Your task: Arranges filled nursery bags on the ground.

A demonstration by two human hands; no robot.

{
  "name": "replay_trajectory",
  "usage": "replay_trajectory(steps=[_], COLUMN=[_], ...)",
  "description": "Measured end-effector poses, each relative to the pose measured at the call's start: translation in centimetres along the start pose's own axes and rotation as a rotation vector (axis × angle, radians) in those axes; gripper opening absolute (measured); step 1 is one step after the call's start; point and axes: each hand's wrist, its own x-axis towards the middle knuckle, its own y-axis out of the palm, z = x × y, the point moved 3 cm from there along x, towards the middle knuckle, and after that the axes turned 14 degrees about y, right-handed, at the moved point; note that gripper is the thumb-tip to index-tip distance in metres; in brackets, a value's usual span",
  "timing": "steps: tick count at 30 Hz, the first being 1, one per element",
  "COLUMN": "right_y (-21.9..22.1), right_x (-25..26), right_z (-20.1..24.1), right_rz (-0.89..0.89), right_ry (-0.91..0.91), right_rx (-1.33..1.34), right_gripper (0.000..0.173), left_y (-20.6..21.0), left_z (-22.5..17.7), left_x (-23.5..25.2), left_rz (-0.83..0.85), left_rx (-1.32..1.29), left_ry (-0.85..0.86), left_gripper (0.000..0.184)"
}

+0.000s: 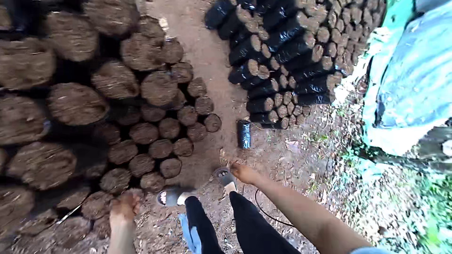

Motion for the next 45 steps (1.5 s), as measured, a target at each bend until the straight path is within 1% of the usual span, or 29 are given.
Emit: replay_trajectory(steps=[1,3,5,6,7,9,10,12,13,15,17,19,21,22,24,26,27,29,31,32,34,35,36,38,40,42,44,45], right_y=[-0.5,-2.0,-3.4,-3.8,-4.1,-4.6,-4.8,-4.8,-4.6,-4.1,-3.4,-2.9,-2.5,-2.5,-2.9,-3.9,-4.5,-6.0,-7.9,-9.0,-11.6,-13.0,-14.7,-18.3,-21.3,-22.2,-21.5,-20.6], right_x=[1.2,3.7,5.8,7.1,8.6,12.0,13.9,18.4,21.1,26.9,32.1,36.5,39.5,40.5,41.1,40.3,39.7,38.0,35.6,34.3,31.7,30.3,28.8,25.6,23.2,23.4,25.5,26.7], right_z=[-3.0,-8.6,-13.4,-15.7,-17.7,-21.2,-22.7,-25.4,-26.6,-28.1,-28.8,-28.9,-28.7,-28.6,-28.1,-28.2,-28.4,-28.7,-28.6,-28.5,-27.4,-26.7,-25.9,-24.5,-23.9,-23.8,-23.4,-23.2], right_rz=[-0.005,-0.010,-0.011,-0.013,-0.019,-0.020,-0.020,-0.056,-0.089,-0.186,-0.278,-0.349,-0.417,-0.457,-0.504,-0.527,-0.528,-0.446,-0.347,-0.305,-0.241,-0.213,-0.186,-0.124,-0.049,-0.009,0.044,0.084], right_ry=[0.072,0.201,0.282,0.310,0.337,0.405,0.445,0.502,0.503,0.436,0.356,0.290,0.218,0.161,0.023,-0.101,-0.138,-0.173,-0.221,-0.249,-0.306,-0.316,-0.309,-0.226,-0.137,-0.108,-0.078,-0.053], right_rx=[0.005,0.046,0.137,0.167,0.190,0.204,0.177,0.133,0.113,0.104,0.121,0.162,0.202,0.219,0.180,0.111,0.104,0.154,0.269,0.321,0.445,0.506,0.556,0.613,0.631,0.653,0.659,0.634], right_gripper=[0.051,0.049,0.048,0.048,0.048,0.045,0.044,0.048,0.053,0.062,0.069,0.078,0.082,0.081,0.067,0.053,0.047,0.041,0.042,0.039,0.040,0.042,0.043,0.043,0.044,0.046,0.049,0.050], left_y=[2.2,7.7,13.7,16.8,19.8,26.4,29.9,37.5,41.5,49.2,56.0,61.4,65.3,66.7,67.8,67.5,67.1,65.9,64.3,63.6,62.9,62.9,63.1,63.5,64.0,64.7,65.8,66.5], left_z=[0.5,1.6,2.9,3.7,4.7,6.3,6.7,7.3,8.2,10.5,13.0,15.2,17.1,18.0,19.1,18.8,18.0,15.4,12.1,10.2,5.5,2.7,-0.1,-5.5,-9.4,-10.6,-9.7,-8.8], left_x=[-1.3,-3.7,-5.9,-6.9,-7.6,-8.5,-8.7,-8.5,-8.1,-6.4,-4.7,-3.3,-2.3,-1.9,-1.6,-2.1,-2.6,-3.8,-5.1,-5.5,-5.8,-5.7,-5.6,-5.4,-5.4,-4.8,-3.5,-3.0], left_rz=[0.067,0.184,0.318,0.383,0.458,0.612,0.700,0.848,0.876,0.875,0.828,0.731,0.621,0.568,0.483,0.476,0.493,0.514,0.471,0.435,0.388,0.395,0.418,0.492,0.568,0.608,0.669,0.702], left_rx=[0.030,0.062,0.074,0.079,0.108,0.246,0.376,0.674,0.792,0.975,1.087,1.111,1.119,1.122,1.133,1.158,1.170,1.154,1.045,0.961,0.834,0.812,0.812,0.859,0.908,0.959,1.093,1.177], left_ry=[0.005,-0.061,-0.122,-0.124,-0.084,0.056,0.113,0.178,0.208,0.285,0.338,0.377,0.360,0.362,0.416,0.462,0.477,0.522,0.643,0.714,0.825,0.838,0.833,0.798,0.759,0.699,0.567,0.509], left_gripper=[0.037,0.035,0.034,0.033,0.032,0.028,0.029,0.034,0.036,0.041,0.056,0.071,0.082,0.081,0.071,0.061,0.056,0.051,0.043,0.038,0.031,0.030,0.029,0.030,0.033,0.039,0.048,0.048])
